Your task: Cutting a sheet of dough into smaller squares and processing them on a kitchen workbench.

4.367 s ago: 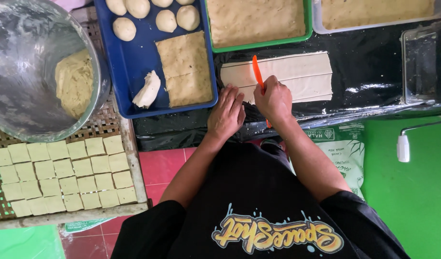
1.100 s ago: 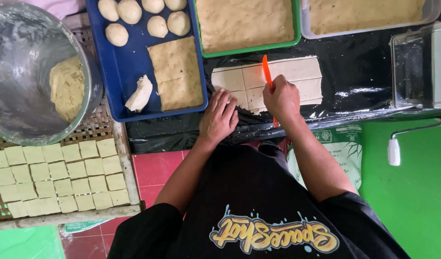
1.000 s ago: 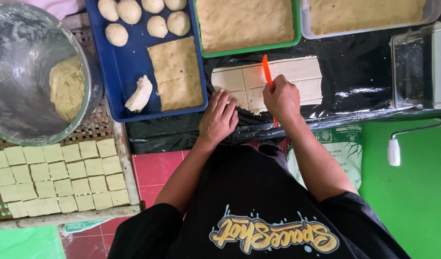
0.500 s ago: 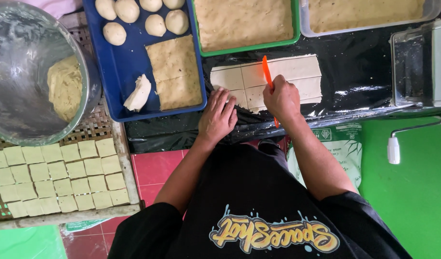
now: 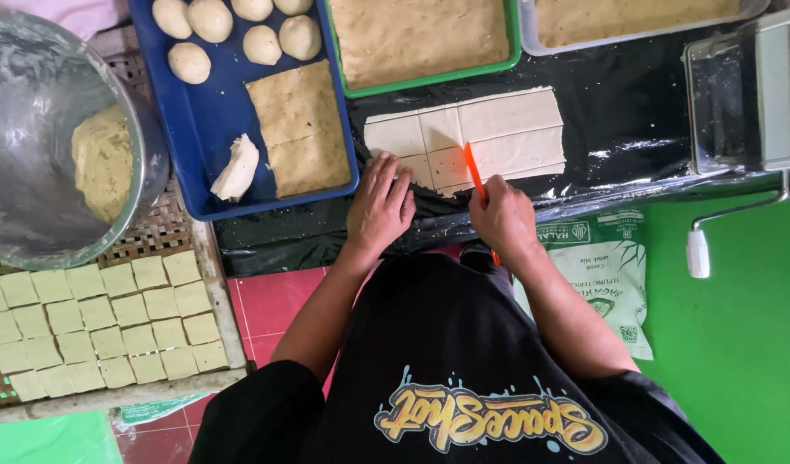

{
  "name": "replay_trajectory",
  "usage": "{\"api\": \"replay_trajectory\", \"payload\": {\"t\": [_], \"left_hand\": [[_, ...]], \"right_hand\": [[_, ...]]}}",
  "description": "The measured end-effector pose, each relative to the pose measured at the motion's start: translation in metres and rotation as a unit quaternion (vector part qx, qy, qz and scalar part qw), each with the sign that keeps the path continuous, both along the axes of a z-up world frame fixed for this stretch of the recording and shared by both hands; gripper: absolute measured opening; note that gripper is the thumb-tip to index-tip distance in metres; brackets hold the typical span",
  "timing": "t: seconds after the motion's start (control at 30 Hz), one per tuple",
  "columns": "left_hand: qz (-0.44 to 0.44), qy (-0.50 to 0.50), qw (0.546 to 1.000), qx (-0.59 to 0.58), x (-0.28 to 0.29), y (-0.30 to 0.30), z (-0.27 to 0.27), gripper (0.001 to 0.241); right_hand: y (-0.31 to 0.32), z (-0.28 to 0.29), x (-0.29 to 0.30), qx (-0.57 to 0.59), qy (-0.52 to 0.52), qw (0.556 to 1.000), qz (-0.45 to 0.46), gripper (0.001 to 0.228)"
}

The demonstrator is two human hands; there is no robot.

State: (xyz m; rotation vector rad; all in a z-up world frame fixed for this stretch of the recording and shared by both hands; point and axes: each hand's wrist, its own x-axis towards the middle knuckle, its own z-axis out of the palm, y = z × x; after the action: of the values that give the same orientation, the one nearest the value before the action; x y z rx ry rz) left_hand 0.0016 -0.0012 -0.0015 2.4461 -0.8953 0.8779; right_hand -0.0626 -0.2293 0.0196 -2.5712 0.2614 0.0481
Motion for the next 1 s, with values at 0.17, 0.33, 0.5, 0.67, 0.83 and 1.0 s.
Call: {"api": "replay_trajectory", "payload": {"t": [0.17,0.33,0.5,0.67,0.83,1.0], "left_hand": [[-0.001,-0.001,1.000,0.001,-0.002,-0.001,0.004,0.030],[-0.006,-0.001,1.000,0.002,-0.001,0.000,0.005,0.030],[-0.006,-0.001,1.000,-0.002,-0.002,-0.001,0.003,0.029],[-0.003,-0.002,1.000,0.000,-0.002,-0.001,0.004,0.029],[-0.003,-0.003,1.000,-0.002,-0.001,-0.002,0.005,0.029],[-0.004,-0.004,1.000,-0.001,-0.001,-0.003,0.005,0.029]], "right_hand": [[-0.004,-0.006,-0.029,-0.017,0.034,0.999,-0.007,0.027],[-0.008,-0.008,-0.042,-0.030,0.067,0.997,-0.024,0.028],[-0.022,0.000,-0.028,-0.009,0.028,0.998,-0.061,0.023],[-0.049,0.008,0.013,-0.017,-0.014,0.999,-0.047,0.022],[-0.064,-0.006,0.042,-0.021,-0.030,0.998,-0.044,0.022],[-0.068,-0.010,0.060,-0.017,-0.050,0.998,-0.028,0.020]]}}
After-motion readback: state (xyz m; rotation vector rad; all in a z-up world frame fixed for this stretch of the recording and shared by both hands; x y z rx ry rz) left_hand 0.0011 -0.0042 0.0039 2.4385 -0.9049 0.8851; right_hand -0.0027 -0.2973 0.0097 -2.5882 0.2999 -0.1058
